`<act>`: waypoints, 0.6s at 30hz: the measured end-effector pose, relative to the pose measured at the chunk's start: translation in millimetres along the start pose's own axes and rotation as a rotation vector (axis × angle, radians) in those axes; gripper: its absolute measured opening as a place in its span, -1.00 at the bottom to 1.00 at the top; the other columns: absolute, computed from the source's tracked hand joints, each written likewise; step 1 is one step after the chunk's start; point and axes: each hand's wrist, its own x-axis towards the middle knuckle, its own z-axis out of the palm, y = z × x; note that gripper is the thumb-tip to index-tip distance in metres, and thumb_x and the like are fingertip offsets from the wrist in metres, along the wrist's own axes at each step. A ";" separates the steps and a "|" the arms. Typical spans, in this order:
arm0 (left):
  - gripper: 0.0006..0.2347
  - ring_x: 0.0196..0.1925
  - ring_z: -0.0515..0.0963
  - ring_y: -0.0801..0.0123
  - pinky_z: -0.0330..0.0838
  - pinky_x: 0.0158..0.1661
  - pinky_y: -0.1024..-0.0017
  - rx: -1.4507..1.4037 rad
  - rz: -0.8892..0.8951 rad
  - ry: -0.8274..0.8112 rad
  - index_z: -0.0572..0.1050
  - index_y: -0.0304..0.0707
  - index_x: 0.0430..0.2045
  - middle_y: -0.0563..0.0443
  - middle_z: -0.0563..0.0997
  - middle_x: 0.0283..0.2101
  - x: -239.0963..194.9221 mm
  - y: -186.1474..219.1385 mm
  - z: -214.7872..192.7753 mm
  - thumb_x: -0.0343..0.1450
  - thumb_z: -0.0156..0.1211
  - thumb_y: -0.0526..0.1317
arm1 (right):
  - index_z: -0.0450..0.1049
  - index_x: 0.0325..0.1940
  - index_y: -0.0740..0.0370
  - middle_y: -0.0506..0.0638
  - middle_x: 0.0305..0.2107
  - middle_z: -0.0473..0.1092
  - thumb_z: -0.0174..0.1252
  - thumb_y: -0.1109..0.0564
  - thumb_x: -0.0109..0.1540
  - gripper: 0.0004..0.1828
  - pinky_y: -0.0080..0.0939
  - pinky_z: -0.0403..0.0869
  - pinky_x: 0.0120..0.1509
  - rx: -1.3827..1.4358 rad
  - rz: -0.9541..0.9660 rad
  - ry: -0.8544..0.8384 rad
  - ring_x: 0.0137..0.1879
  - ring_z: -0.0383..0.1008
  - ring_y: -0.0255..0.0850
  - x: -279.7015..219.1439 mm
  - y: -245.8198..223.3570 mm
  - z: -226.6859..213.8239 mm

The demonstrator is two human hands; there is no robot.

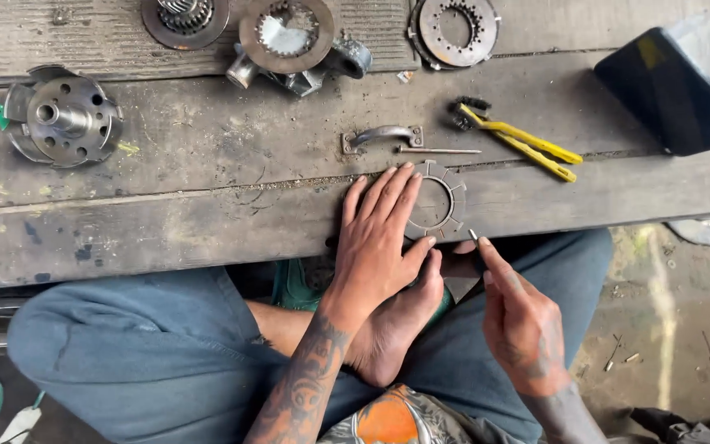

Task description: The person sits on the floor and uses a metal file to smooth the edges of a circular mechanical component. They rotate the part to work on different sections and occasionally inspect it by hand. Other mechanical parts and tools are visible on the wooden surface nearby.

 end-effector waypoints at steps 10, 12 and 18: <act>-0.21 0.32 0.30 0.01 0.00 0.35 -0.12 0.108 -0.077 0.002 0.25 -0.15 0.36 -0.11 0.34 0.32 17.9 19.0 4.5 0.20 0.36 0.08 | 0.38 0.39 0.08 0.03 -0.10 0.61 -0.04 0.22 0.35 -0.51 -0.27 0.48 -0.16 0.280 0.125 -0.033 -0.44 0.50 -0.22 -21.6 19.9 5.7; -0.14 0.24 0.28 0.03 0.02 0.22 -0.18 0.193 -0.134 -0.043 0.25 -0.15 0.34 -0.08 0.33 0.25 25.4 19.9 9.9 0.15 0.42 0.21 | 0.38 0.39 -0.01 -0.06 -0.26 0.62 0.00 0.19 0.34 -0.50 -0.30 0.46 -0.23 0.302 0.160 -0.063 -0.54 0.32 -0.25 -27.2 22.9 7.4; -0.14 0.05 0.34 -0.06 0.10 0.07 -0.12 0.197 -0.278 -0.078 0.32 -0.06 0.08 -0.08 0.35 0.01 44.4 20.3 18.3 -0.03 0.59 0.29 | 0.37 0.40 -0.07 -0.05 -0.18 0.62 0.04 0.19 0.31 -0.46 -0.31 0.52 -0.11 0.336 0.138 -0.034 -0.39 0.58 -0.24 -35.9 36.7 -0.1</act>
